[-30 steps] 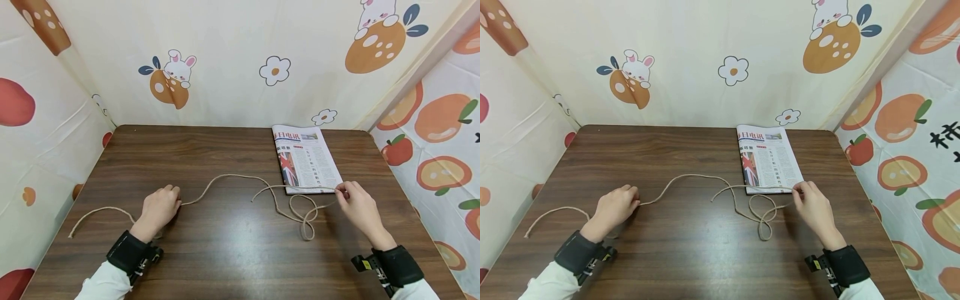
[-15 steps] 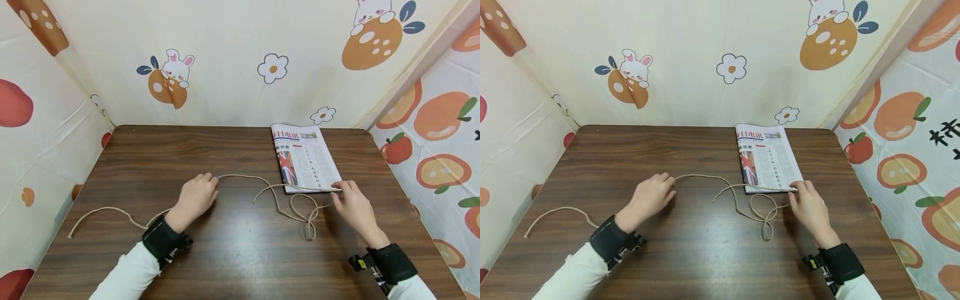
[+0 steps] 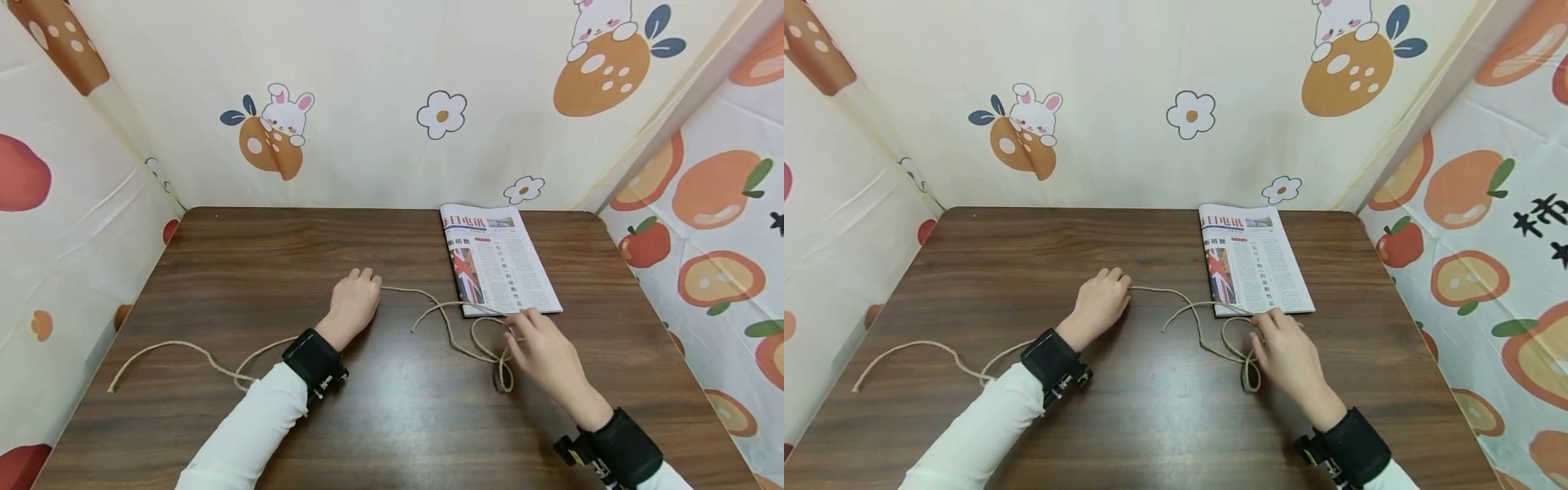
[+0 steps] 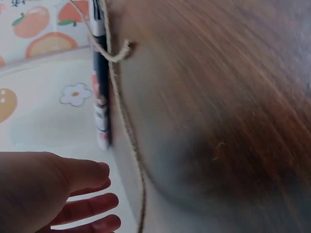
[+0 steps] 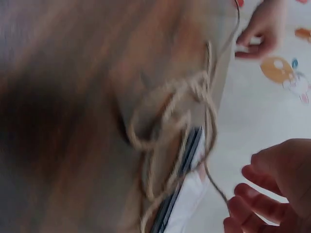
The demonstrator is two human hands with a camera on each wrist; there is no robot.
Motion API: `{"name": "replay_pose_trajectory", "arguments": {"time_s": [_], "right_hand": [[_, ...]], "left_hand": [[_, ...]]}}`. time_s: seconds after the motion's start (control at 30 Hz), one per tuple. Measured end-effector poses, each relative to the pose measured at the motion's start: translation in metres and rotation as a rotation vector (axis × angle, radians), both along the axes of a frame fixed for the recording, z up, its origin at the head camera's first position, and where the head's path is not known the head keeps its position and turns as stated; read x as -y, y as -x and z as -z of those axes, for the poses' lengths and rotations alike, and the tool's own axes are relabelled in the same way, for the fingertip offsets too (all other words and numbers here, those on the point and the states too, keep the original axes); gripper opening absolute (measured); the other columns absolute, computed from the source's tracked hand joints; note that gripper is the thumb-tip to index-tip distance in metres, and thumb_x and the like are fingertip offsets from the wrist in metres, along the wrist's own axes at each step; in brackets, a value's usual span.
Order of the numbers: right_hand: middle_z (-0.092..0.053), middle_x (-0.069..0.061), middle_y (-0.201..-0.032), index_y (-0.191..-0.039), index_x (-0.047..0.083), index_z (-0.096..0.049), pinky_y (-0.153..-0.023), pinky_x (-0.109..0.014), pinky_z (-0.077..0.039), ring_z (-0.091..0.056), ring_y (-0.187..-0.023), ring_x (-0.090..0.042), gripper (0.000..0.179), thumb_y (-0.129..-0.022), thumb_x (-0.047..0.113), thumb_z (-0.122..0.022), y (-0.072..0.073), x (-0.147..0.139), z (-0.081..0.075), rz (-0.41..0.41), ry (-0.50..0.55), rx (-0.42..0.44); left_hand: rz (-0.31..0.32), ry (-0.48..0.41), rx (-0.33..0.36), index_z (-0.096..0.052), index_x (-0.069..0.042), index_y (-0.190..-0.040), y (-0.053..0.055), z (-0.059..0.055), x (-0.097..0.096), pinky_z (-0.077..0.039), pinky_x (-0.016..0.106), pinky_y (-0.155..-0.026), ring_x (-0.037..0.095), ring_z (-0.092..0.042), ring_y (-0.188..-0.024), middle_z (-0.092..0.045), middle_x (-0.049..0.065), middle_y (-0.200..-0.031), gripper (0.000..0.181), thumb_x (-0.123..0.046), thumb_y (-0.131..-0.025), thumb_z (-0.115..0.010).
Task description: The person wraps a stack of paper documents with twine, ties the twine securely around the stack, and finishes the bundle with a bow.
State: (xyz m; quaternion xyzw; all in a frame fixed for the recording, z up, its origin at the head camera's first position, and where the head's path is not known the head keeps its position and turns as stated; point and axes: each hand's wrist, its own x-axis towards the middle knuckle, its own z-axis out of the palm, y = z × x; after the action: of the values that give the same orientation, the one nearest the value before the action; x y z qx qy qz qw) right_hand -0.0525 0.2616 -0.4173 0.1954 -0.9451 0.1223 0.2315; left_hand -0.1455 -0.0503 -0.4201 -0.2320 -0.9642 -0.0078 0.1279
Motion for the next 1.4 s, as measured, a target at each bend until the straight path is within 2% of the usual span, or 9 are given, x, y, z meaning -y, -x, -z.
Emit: {"name": "replay_pose_trajectory", "arguments": {"time_s": [0.1, 0.3, 0.47, 0.67, 0.83, 0.97, 1.07, 1.27, 1.4], "right_hand": [[-0.054, -0.004, -0.081, -0.089, 0.008, -0.062, -0.053, -0.033, -0.042, -0.053, -0.067, -0.018, 0.020, -0.072, 0.012, -0.072, -0.005, 0.009, 0.007, -0.013, -0.048, 0.067], [-0.051, -0.001, -0.076, -0.085, 0.010, -0.061, -0.050, -0.031, -0.040, -0.050, -0.062, -0.016, 0.021, -0.070, 0.014, -0.074, -0.011, 0.016, 0.021, 0.023, -0.118, 0.161], [-0.051, 0.000, -0.074, -0.081, 0.011, -0.058, -0.048, -0.031, -0.039, -0.050, -0.058, -0.016, 0.024, -0.066, 0.012, -0.077, -0.012, 0.018, 0.029, 0.030, -0.138, 0.196], [-0.046, 0.002, -0.069, -0.073, 0.014, -0.051, -0.046, -0.029, -0.035, -0.043, -0.053, -0.013, 0.025, -0.069, 0.007, -0.075, -0.011, 0.020, 0.026, 0.040, -0.143, 0.263], [-0.047, 0.003, -0.069, -0.074, 0.013, -0.053, -0.048, -0.028, -0.036, -0.046, -0.057, -0.012, 0.022, -0.070, 0.006, -0.073, -0.008, 0.015, 0.020, 0.021, -0.112, 0.226], [-0.048, 0.001, -0.068, -0.075, 0.011, -0.053, -0.049, -0.027, -0.037, -0.046, -0.058, -0.011, 0.018, -0.072, 0.005, -0.069, -0.003, 0.008, 0.013, 0.016, -0.064, 0.159], [-0.048, 0.001, -0.067, -0.077, 0.010, -0.053, -0.049, -0.027, -0.036, -0.044, -0.057, -0.011, 0.014, -0.074, 0.004, -0.065, 0.001, 0.001, 0.008, 0.049, -0.032, 0.143], [-0.046, 0.000, -0.066, -0.078, 0.007, -0.051, -0.046, -0.028, -0.033, -0.042, -0.055, -0.012, 0.013, -0.073, 0.000, -0.060, 0.002, -0.012, 0.002, 0.133, 0.011, 0.159], [-0.042, 0.000, -0.065, -0.079, 0.006, -0.048, -0.045, -0.027, -0.030, -0.038, -0.053, -0.012, 0.015, -0.072, -0.002, -0.059, 0.003, -0.020, -0.001, 0.162, 0.024, 0.165]], "left_hand": [[-0.041, 0.016, 0.012, -0.067, -0.005, -0.090, 0.005, 0.006, -0.001, -0.048, 0.032, -0.055, 0.025, -0.056, -0.076, -0.059, 0.010, -0.085, 0.008, -0.008, -0.085, -0.062], [-0.118, 0.009, 0.118, -0.066, -0.004, -0.092, 0.012, 0.014, 0.002, -0.051, 0.040, -0.055, 0.028, -0.059, -0.077, -0.061, 0.012, -0.088, 0.012, -0.003, -0.088, -0.055], [-0.122, 0.005, 0.146, -0.065, -0.004, -0.093, 0.012, 0.015, 0.008, -0.051, 0.040, -0.056, 0.028, -0.060, -0.075, -0.062, 0.013, -0.088, 0.010, -0.003, -0.088, -0.055], [-0.140, 0.036, 0.212, -0.065, -0.003, -0.092, 0.008, 0.011, 0.020, -0.051, 0.041, -0.058, 0.030, -0.062, -0.077, -0.062, 0.013, -0.089, 0.011, -0.002, -0.089, -0.054], [-0.173, 0.041, 0.259, -0.064, -0.002, -0.093, 0.004, 0.011, 0.038, -0.051, 0.043, -0.060, 0.030, -0.061, -0.080, -0.062, 0.014, -0.090, 0.011, -0.001, -0.088, -0.053], [-0.182, 0.019, 0.224, -0.062, -0.001, -0.088, -0.003, 0.013, 0.056, -0.050, 0.044, -0.059, 0.030, -0.060, -0.076, -0.061, 0.013, -0.086, 0.008, -0.001, -0.086, -0.055], [-0.184, 0.014, 0.196, -0.062, 0.000, -0.087, -0.008, 0.013, 0.071, -0.050, 0.044, -0.057, 0.032, -0.059, -0.073, -0.060, 0.014, -0.084, 0.005, 0.000, -0.084, -0.057], [-0.209, 0.030, 0.245, -0.063, 0.001, -0.092, -0.016, 0.012, 0.099, -0.050, 0.044, -0.057, 0.033, -0.058, -0.073, -0.060, 0.016, -0.086, 0.008, 0.000, -0.085, -0.059], [-0.225, 0.023, 0.243, -0.063, 0.002, -0.089, -0.020, 0.010, 0.116, -0.050, 0.045, -0.055, 0.034, -0.058, -0.071, -0.060, 0.017, -0.084, 0.006, 0.001, -0.084, -0.059]]}}
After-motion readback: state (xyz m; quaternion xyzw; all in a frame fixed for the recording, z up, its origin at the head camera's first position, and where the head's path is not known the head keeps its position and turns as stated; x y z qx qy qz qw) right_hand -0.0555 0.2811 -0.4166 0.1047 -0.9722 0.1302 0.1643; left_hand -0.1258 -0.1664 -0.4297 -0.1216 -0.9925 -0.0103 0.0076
